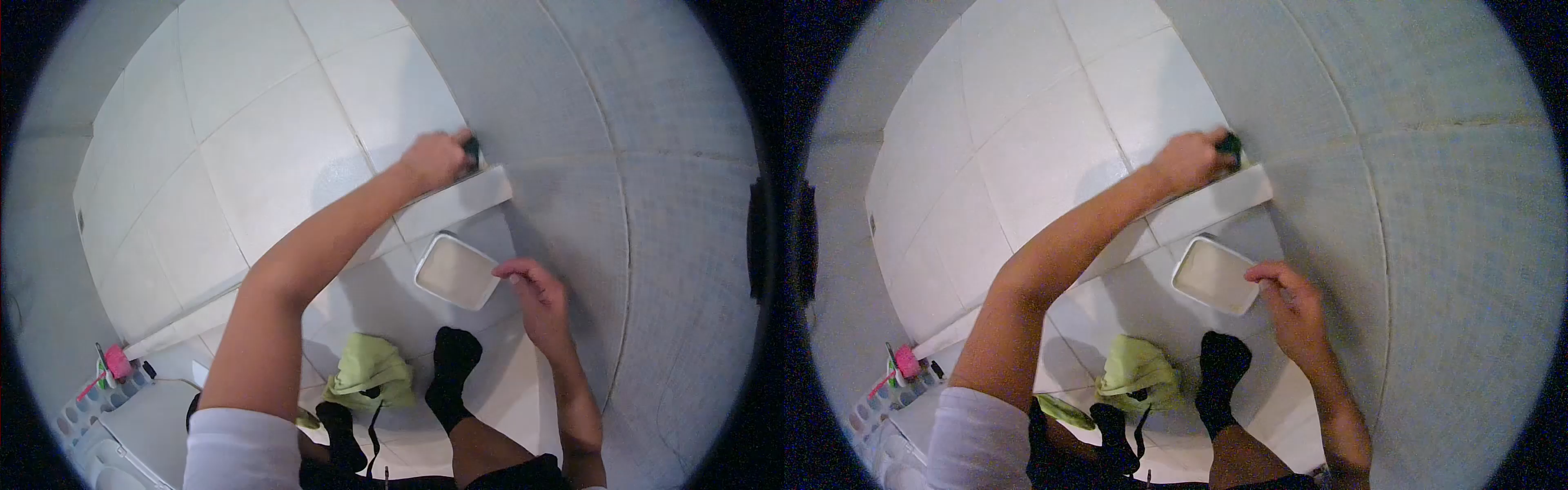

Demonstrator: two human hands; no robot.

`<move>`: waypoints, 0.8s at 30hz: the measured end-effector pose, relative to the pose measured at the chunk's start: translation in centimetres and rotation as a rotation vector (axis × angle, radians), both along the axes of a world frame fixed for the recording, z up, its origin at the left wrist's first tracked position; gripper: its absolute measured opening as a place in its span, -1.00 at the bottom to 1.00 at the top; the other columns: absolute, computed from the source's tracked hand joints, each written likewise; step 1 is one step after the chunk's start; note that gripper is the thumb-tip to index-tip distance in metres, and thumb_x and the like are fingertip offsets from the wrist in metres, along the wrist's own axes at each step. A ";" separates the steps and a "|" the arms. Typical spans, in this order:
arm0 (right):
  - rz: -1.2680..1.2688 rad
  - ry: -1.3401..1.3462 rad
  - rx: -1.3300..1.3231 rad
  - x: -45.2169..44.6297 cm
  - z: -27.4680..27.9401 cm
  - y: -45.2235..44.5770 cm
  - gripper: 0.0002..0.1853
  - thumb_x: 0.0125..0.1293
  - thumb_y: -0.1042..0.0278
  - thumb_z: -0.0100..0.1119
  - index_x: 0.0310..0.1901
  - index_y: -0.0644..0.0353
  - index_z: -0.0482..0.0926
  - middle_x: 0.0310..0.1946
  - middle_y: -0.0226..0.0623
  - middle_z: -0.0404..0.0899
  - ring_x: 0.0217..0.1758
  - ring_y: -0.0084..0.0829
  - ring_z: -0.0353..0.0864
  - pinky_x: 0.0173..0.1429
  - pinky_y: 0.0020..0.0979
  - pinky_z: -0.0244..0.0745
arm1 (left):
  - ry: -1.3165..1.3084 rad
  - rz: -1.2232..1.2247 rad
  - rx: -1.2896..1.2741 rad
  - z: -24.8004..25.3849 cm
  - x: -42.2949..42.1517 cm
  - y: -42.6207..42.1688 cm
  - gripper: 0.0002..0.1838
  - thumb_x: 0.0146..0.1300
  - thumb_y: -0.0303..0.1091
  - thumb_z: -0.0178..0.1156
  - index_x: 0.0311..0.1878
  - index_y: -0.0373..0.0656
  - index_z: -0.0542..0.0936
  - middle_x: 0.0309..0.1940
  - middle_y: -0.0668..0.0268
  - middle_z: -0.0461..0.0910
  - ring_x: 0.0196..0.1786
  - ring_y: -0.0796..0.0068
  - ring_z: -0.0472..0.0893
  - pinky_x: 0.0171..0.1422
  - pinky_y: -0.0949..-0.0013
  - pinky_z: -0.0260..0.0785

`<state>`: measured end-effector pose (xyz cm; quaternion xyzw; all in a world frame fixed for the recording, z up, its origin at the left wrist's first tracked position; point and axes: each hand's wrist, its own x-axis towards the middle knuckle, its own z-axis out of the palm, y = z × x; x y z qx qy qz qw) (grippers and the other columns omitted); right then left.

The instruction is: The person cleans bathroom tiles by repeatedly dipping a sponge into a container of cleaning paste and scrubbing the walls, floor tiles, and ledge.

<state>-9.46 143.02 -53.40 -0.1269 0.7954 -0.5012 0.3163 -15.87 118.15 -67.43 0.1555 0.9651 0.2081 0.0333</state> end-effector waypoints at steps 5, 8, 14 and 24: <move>0.081 -0.011 0.069 0.1 0.1 1.3 -0.82 0.34 0.51 -0.03 -0.12 0.26 0.56 -0.18 -0.28 0.62 -0.03 -0.44 0.56 0.14 -0.42 0.39 | 0.052 0.269 -0.116 -0.9 -3.0 -5.6 -0.74 0.19 -0.24 0.15 -0.03 0.24 0.61 -0.04 0.25 0.48 -0.20 0.13 0.62 -0.14 0.13 0.56; 0.041 -0.086 0.163 0.7 -0.4 3.2 -0.81 0.33 0.51 -0.02 -0.10 0.26 0.57 -0.18 -0.28 0.62 -0.02 -0.44 0.56 0.14 -0.42 0.39 | -0.062 0.479 -0.080 1.0 -3.8 -6.3 -0.59 0.10 -0.24 0.22 0.09 0.15 0.54 0.03 0.08 0.41 -0.22 0.03 0.63 -0.08 0.12 0.55; 0.109 -0.136 0.274 1.3 -0.6 3.5 -0.81 0.34 0.47 0.01 -0.08 0.23 0.57 -0.15 -0.31 0.62 -0.03 -0.45 0.55 0.13 -0.41 0.39 | -0.116 0.303 -0.056 2.6 -3.1 -2.9 -0.61 -0.01 -0.33 0.21 -0.08 -0.33 0.54 -0.06 -0.13 0.46 -0.21 -0.02 0.63 -0.02 0.14 0.53; 0.166 -0.184 0.291 1.3 -1.5 3.2 -0.80 0.33 0.51 -0.01 -0.06 0.26 0.55 -0.16 -0.36 0.60 -0.02 -0.53 0.51 0.15 -0.45 0.36 | 0.006 1.077 0.717 4.2 -3.9 3.1 -0.72 0.17 -0.30 0.15 -0.23 -0.36 0.60 -0.35 -0.02 0.65 -0.25 0.15 0.68 -0.10 0.20 0.51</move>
